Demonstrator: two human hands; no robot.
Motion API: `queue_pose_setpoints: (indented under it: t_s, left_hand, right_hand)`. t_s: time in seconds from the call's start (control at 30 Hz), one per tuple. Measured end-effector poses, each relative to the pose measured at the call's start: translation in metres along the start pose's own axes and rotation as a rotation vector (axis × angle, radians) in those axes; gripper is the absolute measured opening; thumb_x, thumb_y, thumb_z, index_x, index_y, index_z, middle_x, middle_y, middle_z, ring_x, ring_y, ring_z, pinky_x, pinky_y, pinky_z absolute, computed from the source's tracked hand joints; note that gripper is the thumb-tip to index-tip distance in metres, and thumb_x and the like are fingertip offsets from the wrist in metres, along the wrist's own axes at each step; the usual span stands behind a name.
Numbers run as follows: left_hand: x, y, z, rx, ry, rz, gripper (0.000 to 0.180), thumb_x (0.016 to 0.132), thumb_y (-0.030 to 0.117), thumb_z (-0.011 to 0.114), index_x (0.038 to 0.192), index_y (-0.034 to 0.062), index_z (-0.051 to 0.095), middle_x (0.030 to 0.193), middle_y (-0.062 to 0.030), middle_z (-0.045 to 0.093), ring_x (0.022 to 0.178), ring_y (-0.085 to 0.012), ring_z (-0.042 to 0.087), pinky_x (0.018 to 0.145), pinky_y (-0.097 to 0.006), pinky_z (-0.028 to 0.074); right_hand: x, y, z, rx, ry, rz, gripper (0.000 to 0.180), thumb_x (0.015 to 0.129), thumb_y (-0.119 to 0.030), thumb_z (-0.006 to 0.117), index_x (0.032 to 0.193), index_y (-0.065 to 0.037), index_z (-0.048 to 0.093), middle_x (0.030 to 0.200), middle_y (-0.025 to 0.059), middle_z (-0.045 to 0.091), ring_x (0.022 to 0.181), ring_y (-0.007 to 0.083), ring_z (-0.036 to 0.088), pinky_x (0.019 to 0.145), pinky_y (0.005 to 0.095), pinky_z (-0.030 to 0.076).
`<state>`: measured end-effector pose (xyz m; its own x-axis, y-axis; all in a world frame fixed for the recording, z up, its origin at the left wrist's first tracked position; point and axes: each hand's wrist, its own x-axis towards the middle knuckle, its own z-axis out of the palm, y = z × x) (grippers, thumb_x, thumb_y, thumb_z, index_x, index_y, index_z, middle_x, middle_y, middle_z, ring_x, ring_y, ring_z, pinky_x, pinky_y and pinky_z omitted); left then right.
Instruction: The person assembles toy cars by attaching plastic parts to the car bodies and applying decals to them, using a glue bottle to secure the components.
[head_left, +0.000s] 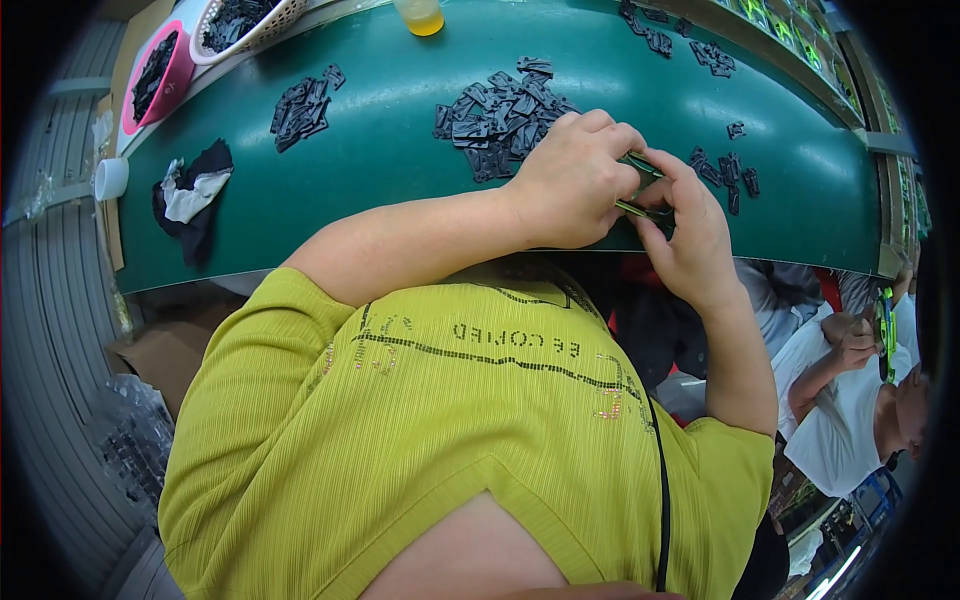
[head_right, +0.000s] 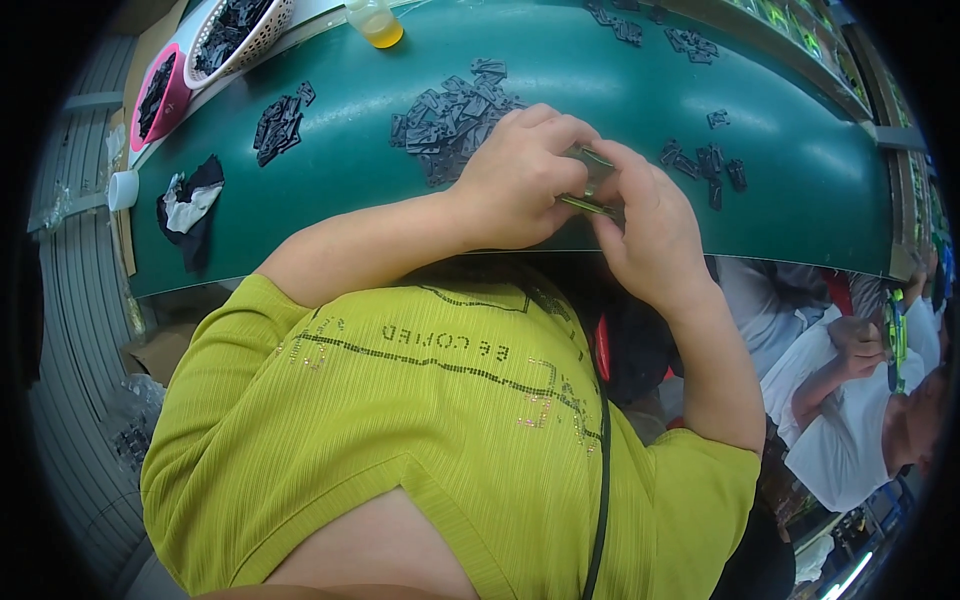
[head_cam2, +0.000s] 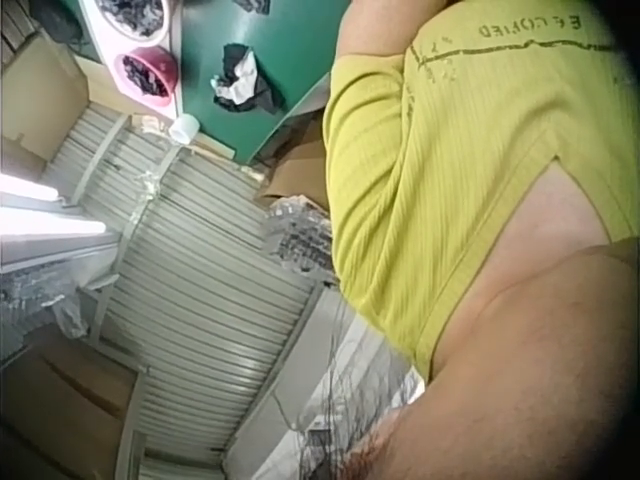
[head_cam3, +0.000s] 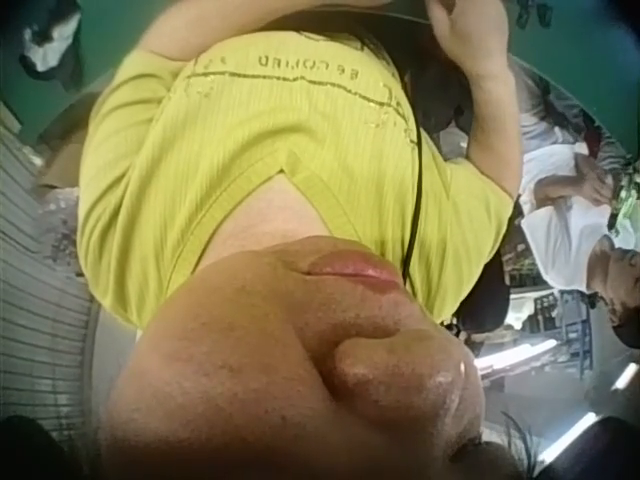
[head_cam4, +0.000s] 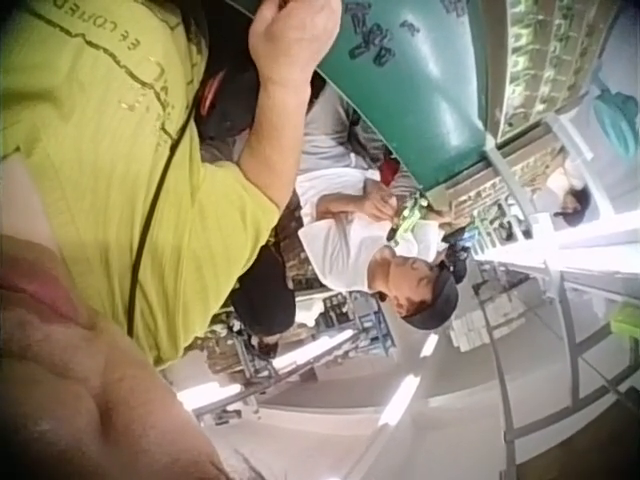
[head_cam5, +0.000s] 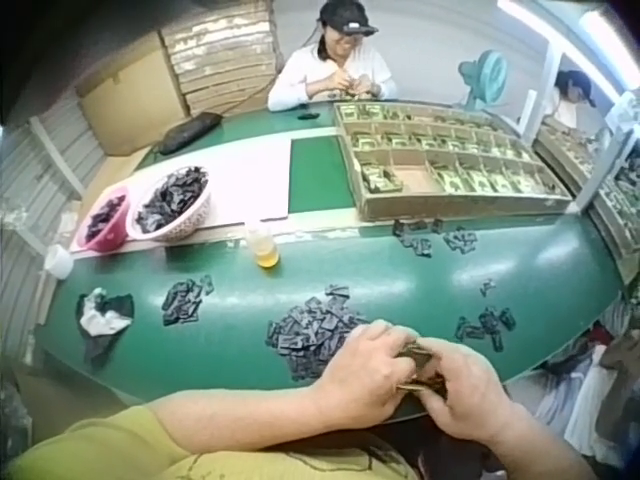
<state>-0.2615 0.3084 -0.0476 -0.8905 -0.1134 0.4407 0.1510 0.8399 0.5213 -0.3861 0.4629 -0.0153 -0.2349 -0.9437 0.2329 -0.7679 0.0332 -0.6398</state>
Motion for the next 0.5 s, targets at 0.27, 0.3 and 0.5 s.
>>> queue_pose_setpoints:
  t_s: [0.27,0.3,0.5]
  left_hand:
    - [0.002,-0.003,-0.002,-0.016,0.035,0.010,0.013,0.067,0.012,0.079,0.076,0.0097,0.070,0.113,-0.0072,0.065,0.101,-0.0304,0.058,0.086,-0.044,0.045]
    - [0.003,-0.002,-0.003,-0.016,0.034,0.017,0.013,0.067,0.012,0.079,0.076,0.0097,0.070,0.113,-0.0072,0.065,0.101,-0.0304,0.058,0.086,-0.044,0.045]
    - [0.008,0.005,-0.009,0.027,-0.001,0.013,0.016,0.067,0.011,0.075,0.080,0.0093,0.066,0.116,-0.0107,0.064,0.101,-0.0336,0.059,0.086,-0.045,0.045]
  right_hand:
    - [-0.003,0.013,0.002,0.012,0.045,-0.053,0.042,0.073,0.008,0.068,0.112,-0.003,0.057,0.088,0.0136,0.066,0.085,0.0341,0.064,0.073,0.0420,0.050]
    - [-0.002,0.009,-0.001,-0.034,0.069,-0.055,0.038,0.073,0.006,0.069,0.108,-0.003,0.058,0.089,0.0144,0.066,0.085,0.0342,0.064,0.074,0.0419,0.050]
    - [-0.005,0.006,-0.001,-0.336,0.060,-0.175,0.008,0.072,-0.004,0.066,0.076,-0.004,0.059,0.082,0.0119,0.059,0.082,0.0312,0.057,0.074,0.0413,0.047]
